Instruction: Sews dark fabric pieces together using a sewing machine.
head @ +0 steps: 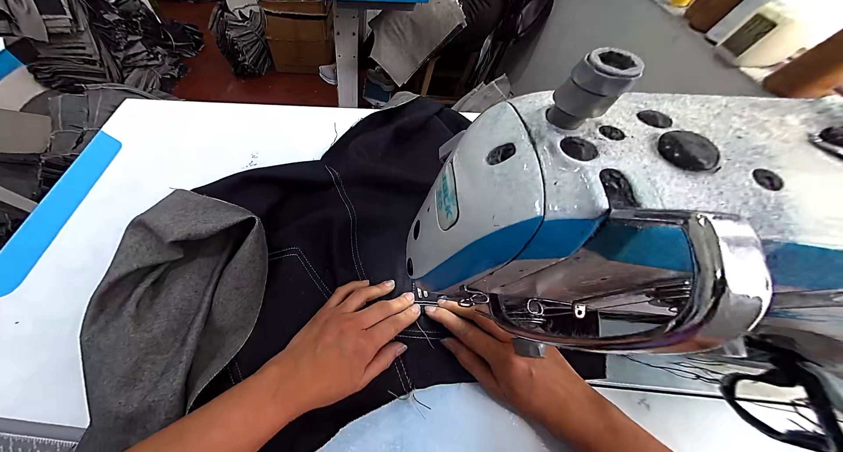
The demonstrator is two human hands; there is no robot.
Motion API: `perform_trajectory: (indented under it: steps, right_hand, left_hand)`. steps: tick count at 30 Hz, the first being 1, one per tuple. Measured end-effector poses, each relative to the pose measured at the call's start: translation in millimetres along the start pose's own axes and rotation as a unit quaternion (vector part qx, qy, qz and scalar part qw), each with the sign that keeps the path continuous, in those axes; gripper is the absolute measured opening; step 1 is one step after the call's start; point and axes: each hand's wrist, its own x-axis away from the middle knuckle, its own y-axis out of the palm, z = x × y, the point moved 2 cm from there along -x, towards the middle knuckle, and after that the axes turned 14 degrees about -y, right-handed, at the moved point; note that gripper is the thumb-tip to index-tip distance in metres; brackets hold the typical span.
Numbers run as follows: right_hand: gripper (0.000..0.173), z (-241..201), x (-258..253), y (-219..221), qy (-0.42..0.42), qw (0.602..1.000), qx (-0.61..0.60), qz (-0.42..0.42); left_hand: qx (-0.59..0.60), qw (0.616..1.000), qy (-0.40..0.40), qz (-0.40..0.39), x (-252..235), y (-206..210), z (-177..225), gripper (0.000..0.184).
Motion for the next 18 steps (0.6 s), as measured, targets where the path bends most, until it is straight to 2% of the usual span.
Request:
perform_trajectory:
  steps: [8,18]
  right_hand:
    - [0.035,2,2,4,0.000,1.000,0.006,0.004]
    - [0.032,11,-10,2,0.019,0.999,0.003,0.030]
  left_hand:
    - [-0.040,0.999,0.006,0.011,-4,0,1,0.039]
    - [-0.004,1.000,0.019,-0.007,-23,1,-19,0.037]
